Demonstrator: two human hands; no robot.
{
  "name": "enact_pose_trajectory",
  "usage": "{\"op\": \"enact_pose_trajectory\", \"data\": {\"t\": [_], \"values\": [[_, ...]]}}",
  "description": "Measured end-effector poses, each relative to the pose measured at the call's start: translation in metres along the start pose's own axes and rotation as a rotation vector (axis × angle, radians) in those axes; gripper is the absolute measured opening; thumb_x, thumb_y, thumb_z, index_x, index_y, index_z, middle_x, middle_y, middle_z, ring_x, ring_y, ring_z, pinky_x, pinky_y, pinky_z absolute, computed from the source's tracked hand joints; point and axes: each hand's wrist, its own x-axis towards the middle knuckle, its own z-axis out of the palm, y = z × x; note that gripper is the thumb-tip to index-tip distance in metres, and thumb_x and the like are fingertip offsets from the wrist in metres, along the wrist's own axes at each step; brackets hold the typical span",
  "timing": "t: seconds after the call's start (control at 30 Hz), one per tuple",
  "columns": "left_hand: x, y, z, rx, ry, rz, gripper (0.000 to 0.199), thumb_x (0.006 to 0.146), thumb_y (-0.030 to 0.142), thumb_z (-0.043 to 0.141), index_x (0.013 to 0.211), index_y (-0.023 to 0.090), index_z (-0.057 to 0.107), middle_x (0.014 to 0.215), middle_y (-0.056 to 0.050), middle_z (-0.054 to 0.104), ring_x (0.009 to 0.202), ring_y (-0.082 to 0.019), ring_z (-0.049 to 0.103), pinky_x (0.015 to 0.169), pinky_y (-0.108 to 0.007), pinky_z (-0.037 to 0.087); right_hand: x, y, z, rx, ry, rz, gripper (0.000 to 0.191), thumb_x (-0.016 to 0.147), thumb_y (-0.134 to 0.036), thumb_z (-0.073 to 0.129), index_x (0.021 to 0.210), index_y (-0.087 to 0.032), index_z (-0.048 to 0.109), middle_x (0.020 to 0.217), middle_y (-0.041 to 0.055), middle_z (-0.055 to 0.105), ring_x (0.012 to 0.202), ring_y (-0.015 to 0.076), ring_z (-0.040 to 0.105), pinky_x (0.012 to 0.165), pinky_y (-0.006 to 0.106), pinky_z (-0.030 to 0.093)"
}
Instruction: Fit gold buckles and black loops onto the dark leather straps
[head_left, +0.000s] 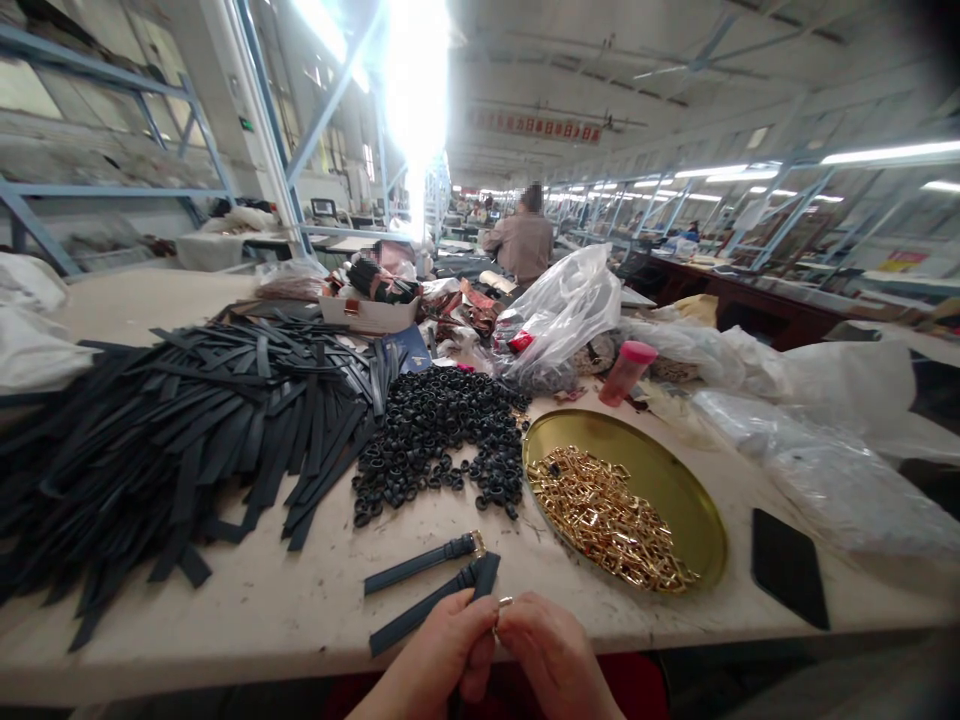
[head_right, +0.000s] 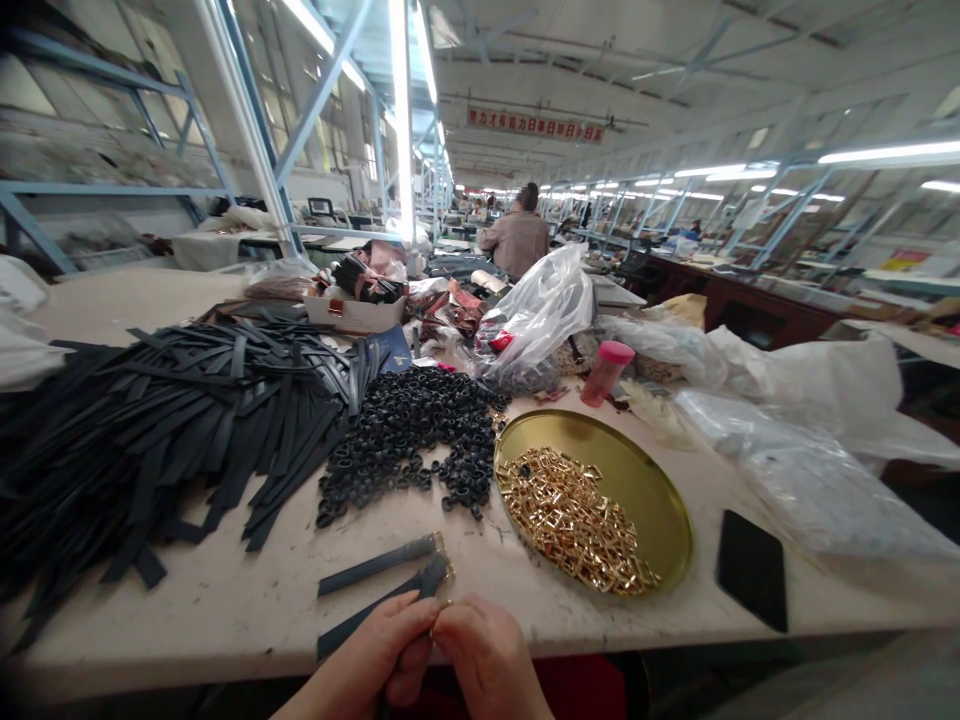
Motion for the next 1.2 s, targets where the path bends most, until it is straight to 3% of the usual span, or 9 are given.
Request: {"op": "enact_pose_trajectory", "data": {"t": [0.2,0.3,0.43,0.6,0.67,0.8,0.97,1.2], "values": [[0.004,-0.007,-0.001,-0.027,-0.042,-0.089,0.028,0.069,0.037,0.053,0.054,0.018,0.040,0.036,0.010,0.032,0.030,-0.002,0.023,0.034,-0.017,0.013,0.005,-0.009,-0.013,-0.492,-0.037,-0.252,0.019,0.085,-0.018,0.042,0.069,-0.020,0.053,0.050,-0.0010,0.056,0.046,0.0131,0.047,0.049,0.026,0.030],[0.006,-0.012,0.000,-0.060,-0.048,-0.124,0.028,0.067,0.036,0.053,0.051,0.019,0.037,0.037,0.010,0.032,0.029,-0.002,0.023,0.033,-0.017,0.015,0.002,-0.007,-0.014,-0.617,-0.017,-0.339,0.018,0.084,-0.018,0.044,0.068,-0.020,0.052,0.050,-0.0007,0.055,0.048,0.0142,0.045,0.051,0.028,0.028],[0.006,-0.017,0.002,-0.059,-0.066,-0.144,0.029,0.065,0.037,0.053,0.049,0.020,0.037,0.036,0.009,0.033,0.029,-0.003,0.025,0.032,-0.018,0.015,-0.005,-0.002,-0.013,-0.564,0.059,-0.442,0.019,0.085,-0.016,0.041,0.068,-0.019,0.051,0.051,-0.0013,0.054,0.050,0.0139,0.043,0.054,0.028,0.029],[0.001,-0.014,0.008,-0.092,-0.027,-0.075,0.024,0.068,0.038,0.053,0.058,0.019,0.041,0.038,0.011,0.033,0.030,-0.002,0.022,0.033,-0.017,0.014,-0.006,-0.006,-0.015,-0.285,0.072,-0.138,0.020,0.086,-0.025,0.043,0.070,-0.019,0.052,0.064,0.0005,0.050,0.060,0.0128,0.048,0.054,0.023,0.036],[0.001,-0.012,0.010,-0.080,-0.019,-0.060,0.024,0.069,0.037,0.052,0.058,0.019,0.041,0.038,0.011,0.033,0.031,-0.002,0.023,0.034,-0.017,0.014,-0.006,-0.008,-0.015,-0.259,0.097,-0.134,0.023,0.088,-0.024,0.039,0.070,-0.019,0.053,0.064,0.0005,0.049,0.060,0.0124,0.048,0.054,0.022,0.036],[0.002,-0.012,0.011,-0.059,-0.047,-0.094,0.029,0.068,0.038,0.052,0.052,0.019,0.037,0.036,0.010,0.032,0.030,-0.002,0.023,0.034,-0.017,0.013,-0.006,-0.009,-0.014,-0.415,0.185,-0.343,0.029,0.090,-0.019,0.034,0.068,-0.018,0.053,0.061,0.0012,0.052,0.058,0.0134,0.044,0.055,0.026,0.033],[0.003,-0.018,0.012,-0.152,-0.064,-0.162,0.031,0.065,0.036,0.056,0.049,0.019,0.036,0.035,0.011,0.031,0.030,-0.002,0.024,0.034,-0.016,0.014,-0.004,-0.009,-0.021,-0.540,0.147,-0.591,0.029,0.089,-0.014,0.033,0.072,-0.013,0.057,0.061,0.0021,0.055,0.058,0.0138,0.045,0.057,0.029,0.031],[0.008,-0.022,0.012,-0.336,-0.081,-0.369,0.030,0.064,0.029,0.059,0.051,0.019,0.034,0.035,0.011,0.031,0.028,-0.001,0.023,0.030,-0.012,0.016,-0.003,-0.013,-0.031,-0.648,0.035,-0.722,0.032,0.086,-0.008,0.033,0.067,-0.016,0.057,0.058,0.0003,0.054,0.055,0.0136,0.043,0.061,0.031,0.031]]}}
